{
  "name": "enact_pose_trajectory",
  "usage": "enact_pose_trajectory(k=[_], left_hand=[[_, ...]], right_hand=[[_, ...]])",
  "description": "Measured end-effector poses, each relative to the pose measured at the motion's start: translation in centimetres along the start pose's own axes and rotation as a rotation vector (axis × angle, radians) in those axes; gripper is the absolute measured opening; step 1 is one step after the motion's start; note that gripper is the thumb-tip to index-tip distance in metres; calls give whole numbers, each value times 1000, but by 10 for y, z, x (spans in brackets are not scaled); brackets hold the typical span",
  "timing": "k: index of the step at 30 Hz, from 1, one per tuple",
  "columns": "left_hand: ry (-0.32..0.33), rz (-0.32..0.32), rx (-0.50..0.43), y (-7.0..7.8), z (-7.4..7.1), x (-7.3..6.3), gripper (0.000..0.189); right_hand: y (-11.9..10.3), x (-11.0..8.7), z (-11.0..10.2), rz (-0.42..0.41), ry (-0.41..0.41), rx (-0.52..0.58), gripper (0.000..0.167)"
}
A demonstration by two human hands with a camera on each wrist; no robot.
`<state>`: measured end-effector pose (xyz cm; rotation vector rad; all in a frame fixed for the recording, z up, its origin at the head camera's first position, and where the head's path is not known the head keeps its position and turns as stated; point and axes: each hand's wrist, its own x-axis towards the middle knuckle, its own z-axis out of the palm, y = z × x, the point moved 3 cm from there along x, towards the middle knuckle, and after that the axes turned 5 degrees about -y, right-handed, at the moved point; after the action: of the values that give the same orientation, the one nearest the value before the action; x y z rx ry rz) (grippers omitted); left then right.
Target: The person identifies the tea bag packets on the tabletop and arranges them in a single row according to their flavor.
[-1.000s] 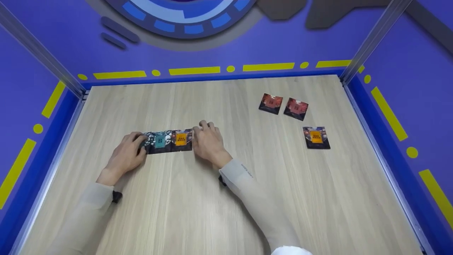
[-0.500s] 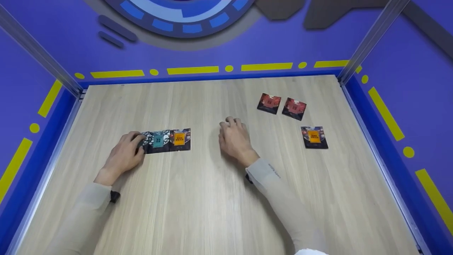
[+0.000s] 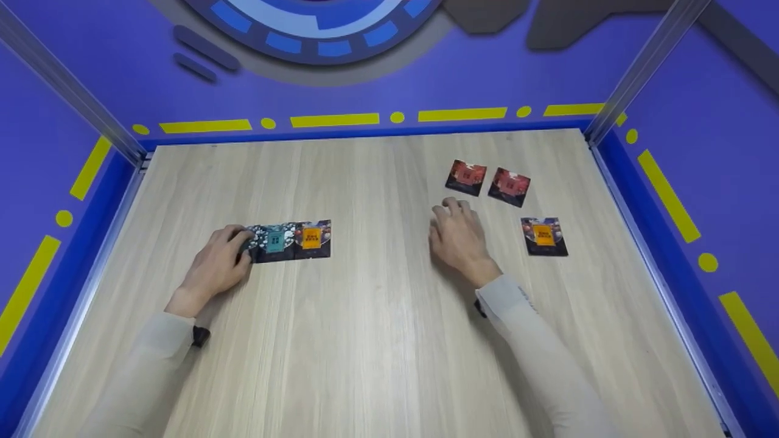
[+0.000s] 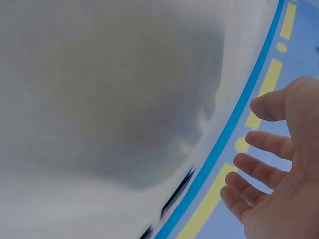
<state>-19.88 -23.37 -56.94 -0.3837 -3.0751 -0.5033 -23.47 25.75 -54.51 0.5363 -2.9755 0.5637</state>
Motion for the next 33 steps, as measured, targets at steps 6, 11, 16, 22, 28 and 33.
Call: enact_pose_trajectory(k=[6,11,16,22,28,33], left_hand=[[3,4,-5,-1,1,-1,44],[4,-4,3,-2,1,-1,45],[-1,-7,3,0,1,-1,45],[-11,-16,3,0,1,0,45],[-26,-25,7,1,0,1,46],[-20,-16,9,0,1,1,46]], right_hand=[[32,-16,-14,56,-30,-3,44],[55,-32,-25,142,-60,-7,46],[75,-48,-36,179,-15,-13,44],[94,-64,-43,175,81,-19,38],[111,-75,-44,171,89,-5,36],[123,-82,-46,188,72,12,35]])
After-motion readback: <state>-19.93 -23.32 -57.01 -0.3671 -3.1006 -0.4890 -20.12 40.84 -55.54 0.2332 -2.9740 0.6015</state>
